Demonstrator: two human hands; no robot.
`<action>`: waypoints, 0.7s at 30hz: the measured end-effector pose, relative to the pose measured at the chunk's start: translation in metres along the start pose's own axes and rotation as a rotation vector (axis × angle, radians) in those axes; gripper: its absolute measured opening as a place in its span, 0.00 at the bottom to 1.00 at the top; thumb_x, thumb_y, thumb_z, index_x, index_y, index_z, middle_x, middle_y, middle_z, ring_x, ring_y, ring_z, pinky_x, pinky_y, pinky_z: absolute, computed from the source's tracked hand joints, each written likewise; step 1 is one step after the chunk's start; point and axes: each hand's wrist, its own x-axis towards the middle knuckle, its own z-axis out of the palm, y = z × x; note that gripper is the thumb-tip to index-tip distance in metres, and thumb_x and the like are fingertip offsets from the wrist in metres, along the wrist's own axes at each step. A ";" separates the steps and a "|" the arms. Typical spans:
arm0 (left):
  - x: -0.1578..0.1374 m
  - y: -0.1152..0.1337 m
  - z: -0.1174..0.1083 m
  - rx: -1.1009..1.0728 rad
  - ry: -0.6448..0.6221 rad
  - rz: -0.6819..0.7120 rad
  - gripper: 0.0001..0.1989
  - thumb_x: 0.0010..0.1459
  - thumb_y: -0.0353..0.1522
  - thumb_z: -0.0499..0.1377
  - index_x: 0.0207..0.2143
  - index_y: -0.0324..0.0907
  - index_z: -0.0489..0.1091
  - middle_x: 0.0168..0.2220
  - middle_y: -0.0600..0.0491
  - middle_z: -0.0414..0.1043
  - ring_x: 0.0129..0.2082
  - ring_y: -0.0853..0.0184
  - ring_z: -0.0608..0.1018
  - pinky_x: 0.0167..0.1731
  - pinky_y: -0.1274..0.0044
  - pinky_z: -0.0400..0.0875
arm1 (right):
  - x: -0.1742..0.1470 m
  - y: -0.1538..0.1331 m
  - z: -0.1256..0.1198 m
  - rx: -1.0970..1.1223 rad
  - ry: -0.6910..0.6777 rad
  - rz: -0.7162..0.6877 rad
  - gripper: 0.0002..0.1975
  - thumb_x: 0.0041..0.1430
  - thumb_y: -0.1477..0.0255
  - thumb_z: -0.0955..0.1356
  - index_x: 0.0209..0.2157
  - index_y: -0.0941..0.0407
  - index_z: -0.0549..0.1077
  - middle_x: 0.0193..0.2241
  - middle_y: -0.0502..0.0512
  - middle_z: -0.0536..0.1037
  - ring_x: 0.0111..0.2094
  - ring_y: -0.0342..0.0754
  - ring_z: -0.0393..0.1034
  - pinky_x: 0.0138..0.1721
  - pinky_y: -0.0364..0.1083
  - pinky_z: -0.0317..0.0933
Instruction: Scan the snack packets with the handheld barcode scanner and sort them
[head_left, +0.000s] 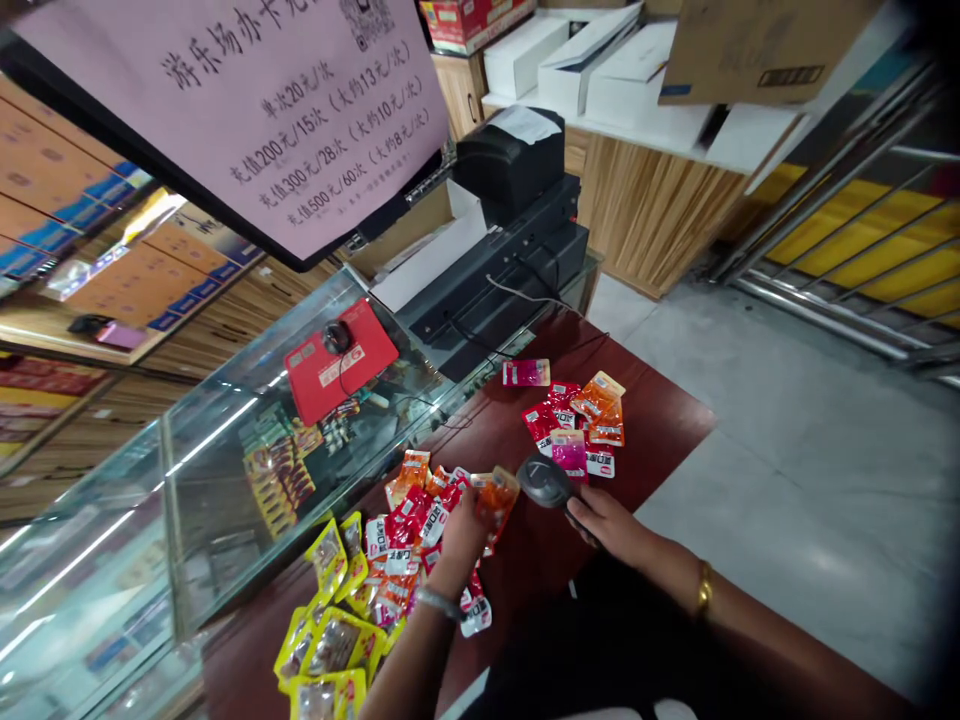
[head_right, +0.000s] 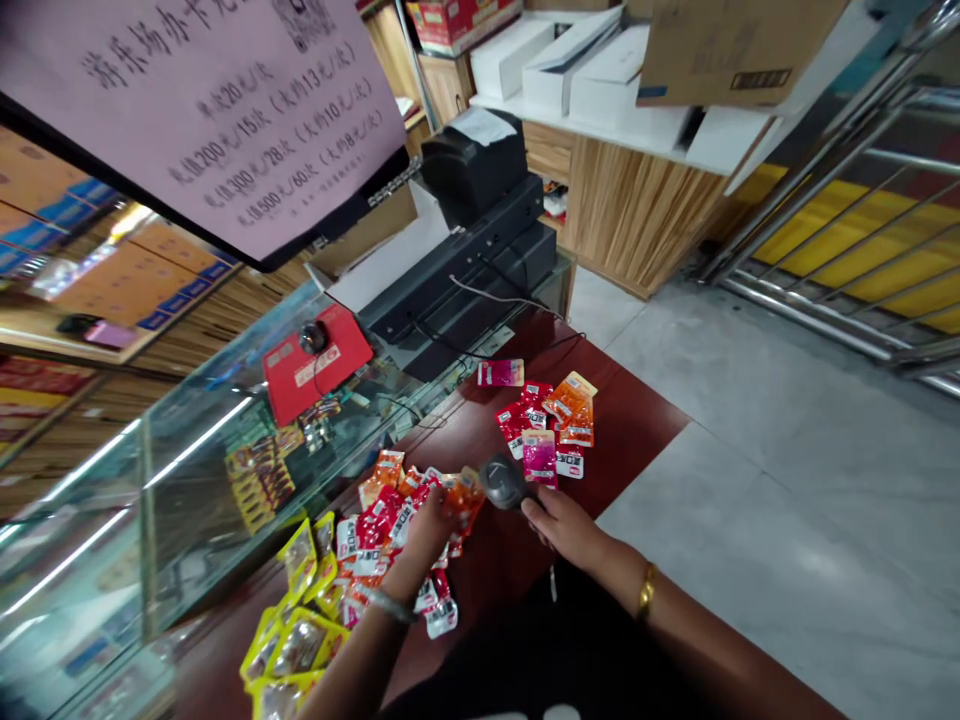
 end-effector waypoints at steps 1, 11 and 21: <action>-0.005 -0.012 -0.009 0.126 0.032 -0.010 0.18 0.52 0.34 0.65 0.45 0.40 0.68 0.40 0.44 0.77 0.40 0.56 0.79 0.40 0.70 0.68 | 0.000 0.002 0.002 -0.018 -0.003 -0.004 0.24 0.63 0.46 0.61 0.37 0.54 0.68 0.24 0.48 0.68 0.20 0.43 0.62 0.21 0.42 0.56; 0.064 0.089 0.025 0.013 0.194 0.241 0.27 0.53 0.39 0.66 0.53 0.40 0.66 0.48 0.43 0.73 0.50 0.57 0.75 0.51 0.69 0.66 | -0.009 0.019 -0.006 -0.048 0.058 -0.003 0.27 0.64 0.45 0.59 0.42 0.55 0.68 0.20 0.45 0.66 0.18 0.42 0.61 0.20 0.42 0.56; 0.111 0.157 0.045 0.141 0.183 0.191 0.37 0.41 0.38 0.73 0.51 0.38 0.62 0.54 0.35 0.67 0.56 0.49 0.70 0.53 0.66 0.64 | -0.028 0.028 -0.025 0.029 0.134 0.023 0.25 0.65 0.47 0.59 0.42 0.54 0.68 0.20 0.45 0.66 0.18 0.43 0.60 0.20 0.43 0.54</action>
